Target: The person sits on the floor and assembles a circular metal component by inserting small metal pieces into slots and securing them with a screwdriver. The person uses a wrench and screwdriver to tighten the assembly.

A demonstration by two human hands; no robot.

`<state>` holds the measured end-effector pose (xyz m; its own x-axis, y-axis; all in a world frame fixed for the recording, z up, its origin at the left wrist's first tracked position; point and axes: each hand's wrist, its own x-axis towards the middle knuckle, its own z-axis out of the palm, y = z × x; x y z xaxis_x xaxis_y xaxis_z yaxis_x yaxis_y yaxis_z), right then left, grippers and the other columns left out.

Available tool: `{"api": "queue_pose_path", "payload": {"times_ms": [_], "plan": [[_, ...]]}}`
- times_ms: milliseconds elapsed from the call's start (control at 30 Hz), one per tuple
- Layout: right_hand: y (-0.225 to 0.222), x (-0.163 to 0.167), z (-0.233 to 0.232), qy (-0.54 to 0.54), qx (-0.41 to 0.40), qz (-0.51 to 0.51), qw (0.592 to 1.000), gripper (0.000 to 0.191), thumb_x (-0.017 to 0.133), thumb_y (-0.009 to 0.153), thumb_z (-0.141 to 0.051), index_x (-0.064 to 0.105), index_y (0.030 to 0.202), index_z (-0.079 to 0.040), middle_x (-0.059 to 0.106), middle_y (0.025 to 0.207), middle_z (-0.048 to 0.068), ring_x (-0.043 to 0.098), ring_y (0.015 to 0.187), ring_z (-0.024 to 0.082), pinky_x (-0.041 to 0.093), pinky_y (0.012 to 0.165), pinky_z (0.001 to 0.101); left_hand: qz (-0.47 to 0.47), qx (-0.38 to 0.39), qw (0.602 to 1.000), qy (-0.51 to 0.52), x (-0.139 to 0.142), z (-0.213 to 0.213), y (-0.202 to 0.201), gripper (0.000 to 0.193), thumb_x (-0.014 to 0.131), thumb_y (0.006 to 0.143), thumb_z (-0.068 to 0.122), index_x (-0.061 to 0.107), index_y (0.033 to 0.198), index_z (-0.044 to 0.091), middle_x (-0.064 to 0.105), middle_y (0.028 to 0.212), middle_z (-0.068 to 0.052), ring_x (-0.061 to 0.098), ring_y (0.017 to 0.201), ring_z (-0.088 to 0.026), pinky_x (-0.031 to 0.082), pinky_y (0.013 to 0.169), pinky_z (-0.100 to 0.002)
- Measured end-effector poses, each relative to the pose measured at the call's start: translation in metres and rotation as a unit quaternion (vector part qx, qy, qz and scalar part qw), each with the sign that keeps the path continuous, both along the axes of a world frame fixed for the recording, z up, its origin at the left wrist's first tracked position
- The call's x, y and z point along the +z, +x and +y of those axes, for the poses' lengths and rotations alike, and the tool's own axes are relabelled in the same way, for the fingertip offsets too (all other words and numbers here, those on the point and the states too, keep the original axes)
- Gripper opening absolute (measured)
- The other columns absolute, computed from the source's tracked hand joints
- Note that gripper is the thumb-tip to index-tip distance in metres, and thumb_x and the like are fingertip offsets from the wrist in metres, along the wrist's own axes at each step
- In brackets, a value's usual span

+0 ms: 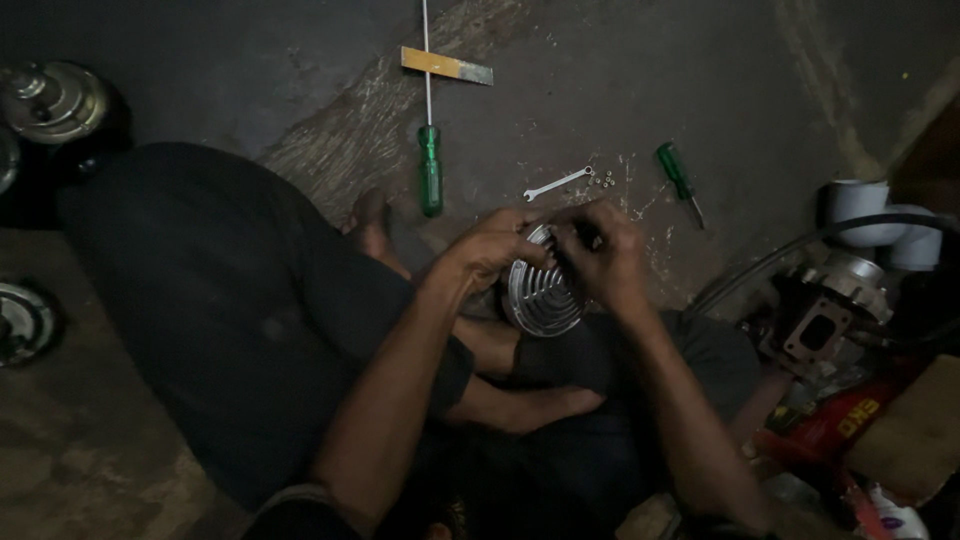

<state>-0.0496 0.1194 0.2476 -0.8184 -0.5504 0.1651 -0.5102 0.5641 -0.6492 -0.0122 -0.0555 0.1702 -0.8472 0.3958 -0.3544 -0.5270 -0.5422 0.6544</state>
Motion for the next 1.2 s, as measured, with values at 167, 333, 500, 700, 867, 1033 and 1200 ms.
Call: {"api": "queue_pose_path", "payload": {"times_ms": [167, 333, 500, 700, 867, 1033, 1200], "plan": [[0.003, 0.005, -0.001, 0.013, 0.012, 0.002, 1.0, 0.017, 0.078, 0.088, -0.001, 0.073, 0.104, -0.003, 0.071, 0.095, 0.01, 0.072, 0.084, 0.02, 0.06, 0.071, 0.0329, -0.027, 0.001, 1.0, 0.002, -0.003, 0.001, 0.001, 0.054, 0.072, 0.071, -0.012, 0.065, 0.125, -0.011, 0.076, 0.103, -0.017, 0.075, 0.089, -0.022, 0.062, 0.083, -0.031], [0.007, 0.007, -0.002, 0.013, 0.013, 0.021, 1.0, 0.02, 0.08, 0.087, -0.003, 0.07, 0.104, -0.001, 0.07, 0.097, 0.01, 0.072, 0.085, 0.021, 0.059, 0.073, 0.033, -0.011, 0.006, 1.0, 0.02, -0.006, 0.003, 0.001, 0.052, 0.07, 0.069, -0.013, 0.066, 0.121, -0.013, 0.075, 0.1, -0.018, 0.074, 0.087, -0.024, 0.062, 0.08, -0.033], [0.003, 0.007, -0.002, -0.006, 0.036, 0.03, 0.999, 0.016, 0.078, 0.09, 0.0, 0.073, 0.105, -0.002, 0.072, 0.101, 0.009, 0.073, 0.092, 0.022, 0.061, 0.08, 0.0337, -0.005, 0.005, 1.0, -0.019, -0.005, 0.003, -0.001, 0.058, 0.072, 0.067, -0.012, 0.065, 0.125, -0.007, 0.074, 0.105, -0.018, 0.072, 0.093, -0.025, 0.06, 0.084, -0.033], [0.006, 0.006, 0.003, 0.034, 0.028, -0.023, 0.999, 0.017, 0.078, 0.091, 0.0, 0.078, 0.106, -0.006, 0.073, 0.101, 0.008, 0.073, 0.09, 0.02, 0.063, 0.077, 0.0304, -0.01, -0.001, 1.0, -0.017, -0.002, 0.003, -0.002, 0.06, 0.074, 0.066, -0.011, 0.066, 0.125, -0.008, 0.073, 0.113, -0.018, 0.071, 0.104, -0.026, 0.058, 0.094, -0.034], [0.01, 0.001, 0.012, -0.039, -0.024, -0.056, 0.997, 0.022, 0.075, 0.093, -0.003, 0.075, 0.116, -0.003, 0.072, 0.105, 0.011, 0.072, 0.096, 0.02, 0.059, 0.081, 0.0328, -0.015, -0.015, 0.997, -0.069, 0.004, 0.002, 0.002, 0.058, 0.074, 0.069, -0.008, 0.069, 0.127, -0.007, 0.074, 0.108, -0.02, 0.071, 0.097, -0.027, 0.058, 0.091, -0.036], [-0.012, -0.006, 0.042, -0.073, -0.136, -0.123, 0.98, 0.021, 0.07, 0.1, -0.009, 0.074, 0.119, -0.002, 0.074, 0.111, 0.011, 0.072, 0.098, 0.018, 0.06, 0.085, 0.0316, -0.005, -0.016, 0.991, -0.131, 0.007, 0.011, 0.004, 0.066, 0.072, 0.075, 0.001, 0.057, 0.14, 0.002, 0.07, 0.126, -0.016, 0.068, 0.115, -0.025, 0.052, 0.103, -0.035], [-0.062, -0.026, 0.082, 0.012, -0.231, -0.05, 0.972, 0.021, 0.071, 0.104, -0.012, 0.074, 0.119, 0.002, 0.077, 0.105, 0.018, 0.073, 0.093, 0.026, 0.057, 0.084, 0.0366, 0.021, 0.024, 0.984, -0.177, 0.005, 0.023, 0.004, 0.06, 0.068, 0.089, 0.019, 0.054, 0.144, 0.001, 0.063, 0.141, -0.017, 0.061, 0.129, -0.026, 0.047, 0.11, -0.036]]}}
